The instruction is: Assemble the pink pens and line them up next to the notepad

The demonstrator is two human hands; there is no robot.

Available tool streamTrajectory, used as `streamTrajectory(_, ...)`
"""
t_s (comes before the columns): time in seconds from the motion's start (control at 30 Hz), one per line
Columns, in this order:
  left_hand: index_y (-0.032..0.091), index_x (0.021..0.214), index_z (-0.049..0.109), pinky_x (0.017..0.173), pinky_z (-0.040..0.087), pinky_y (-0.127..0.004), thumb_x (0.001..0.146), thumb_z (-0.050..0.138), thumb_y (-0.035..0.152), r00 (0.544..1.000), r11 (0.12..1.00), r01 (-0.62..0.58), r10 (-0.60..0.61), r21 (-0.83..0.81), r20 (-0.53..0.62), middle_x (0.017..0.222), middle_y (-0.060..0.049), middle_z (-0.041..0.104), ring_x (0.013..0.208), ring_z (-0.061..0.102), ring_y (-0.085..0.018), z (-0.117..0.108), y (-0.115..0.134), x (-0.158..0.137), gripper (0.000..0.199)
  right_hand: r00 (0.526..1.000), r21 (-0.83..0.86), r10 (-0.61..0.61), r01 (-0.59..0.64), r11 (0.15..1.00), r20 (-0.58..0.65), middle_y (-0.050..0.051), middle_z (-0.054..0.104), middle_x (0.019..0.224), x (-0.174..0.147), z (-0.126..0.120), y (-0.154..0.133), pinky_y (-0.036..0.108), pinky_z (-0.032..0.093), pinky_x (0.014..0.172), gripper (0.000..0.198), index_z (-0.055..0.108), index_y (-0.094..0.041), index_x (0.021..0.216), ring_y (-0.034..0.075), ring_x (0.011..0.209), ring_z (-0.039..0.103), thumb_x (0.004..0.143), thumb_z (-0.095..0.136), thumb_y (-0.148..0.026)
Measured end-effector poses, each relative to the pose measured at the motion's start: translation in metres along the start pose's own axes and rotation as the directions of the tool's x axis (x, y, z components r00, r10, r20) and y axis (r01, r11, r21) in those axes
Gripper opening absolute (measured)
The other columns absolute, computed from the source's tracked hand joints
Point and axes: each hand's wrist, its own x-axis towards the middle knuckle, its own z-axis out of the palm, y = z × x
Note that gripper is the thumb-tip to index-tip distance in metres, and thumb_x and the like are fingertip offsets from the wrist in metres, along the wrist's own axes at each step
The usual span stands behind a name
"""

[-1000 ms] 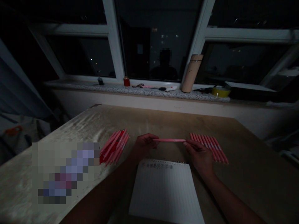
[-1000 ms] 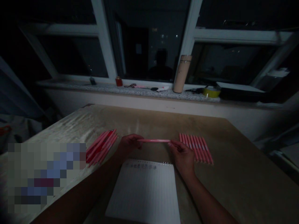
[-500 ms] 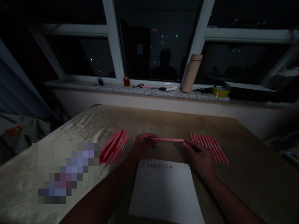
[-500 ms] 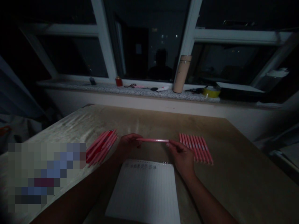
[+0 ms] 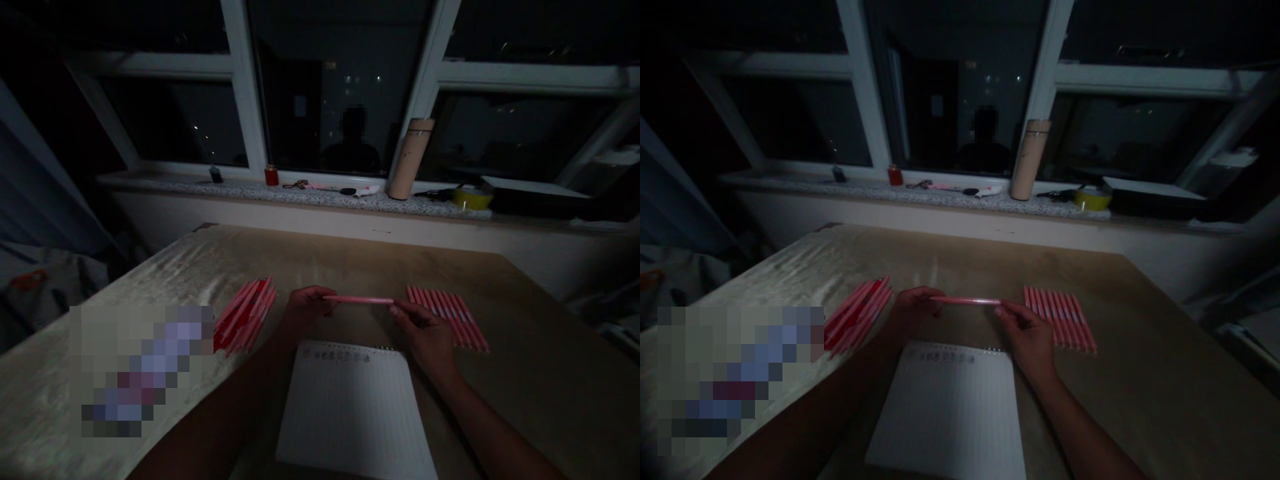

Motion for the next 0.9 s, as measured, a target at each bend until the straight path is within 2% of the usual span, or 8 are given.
streamTrajectory(0.13,0.01,0.076,0.065,0.049,0.042,-0.02,0.057,0.075,0.028,1.0,1.0,-0.009,0.009,-0.005,0.002,0.053,0.0,0.06,0.047,0.052,-0.008,0.0,0.0,0.001,0.029,1.0,0.023,0.006,-0.006,1.0,0.007,0.006,0.071,0.079,0.002,-0.003,0.004,0.031,0.051,0.062,0.032,0.071,-0.017,0.086,0.018,0.066,0.063,0.067,0.068,-0.042)
streamTrajectory(0.33,0.009,0.077,0.066,0.05,0.042,-0.019,0.058,0.075,0.027,1.0,1.0,-0.015,0.015,-0.016,0.021,0.053,0.001,0.059,0.048,0.052,-0.007,0.0,0.0,0.0,0.027,0.998,-0.017,-0.045,0.046,0.999,0.048,0.001,0.06,0.059,0.0,-0.005,-0.001,0.025,0.04,0.051,0.033,0.07,-0.015,0.082,0.014,0.055,0.052,0.078,0.056,-0.045)
streamTrajectory(0.5,0.01,0.077,0.067,0.05,0.043,-0.02,0.057,0.076,0.028,1.0,1.0,-0.01,0.009,0.01,0.026,0.055,0.0,0.061,0.049,0.053,-0.008,0.0,-0.001,0.0,0.029,0.992,-0.001,-0.065,0.065,0.998,0.109,0.001,0.057,0.059,-0.001,-0.005,0.0,0.024,0.038,0.051,0.033,0.07,-0.016,0.084,0.014,0.057,0.05,0.079,0.055,-0.045)
streamTrajectory(0.77,0.009,0.075,0.067,0.048,0.044,-0.021,0.052,0.078,0.031,0.999,1.0,-0.013,0.013,-0.005,0.032,0.053,0.0,0.06,0.047,0.052,-0.008,0.001,0.001,0.001,0.034,0.995,0.063,-0.048,0.042,0.997,0.085,0.001,0.058,0.061,0.002,-0.007,0.006,0.025,0.038,0.054,0.033,0.068,-0.015,0.086,0.013,0.057,0.049,0.079,0.055,-0.045)
streamTrajectory(0.9,0.009,0.074,0.067,0.049,0.044,-0.021,0.053,0.078,0.032,1.0,1.0,-0.015,0.014,0.024,0.021,0.052,0.0,0.059,0.047,0.051,-0.008,0.003,0.003,0.0,0.033,0.991,0.068,-0.068,0.061,0.996,0.113,0.001,0.059,0.065,0.001,-0.007,0.009,0.025,0.038,0.055,0.032,0.069,-0.016,0.087,0.013,0.058,0.048,0.08,0.054,-0.044)
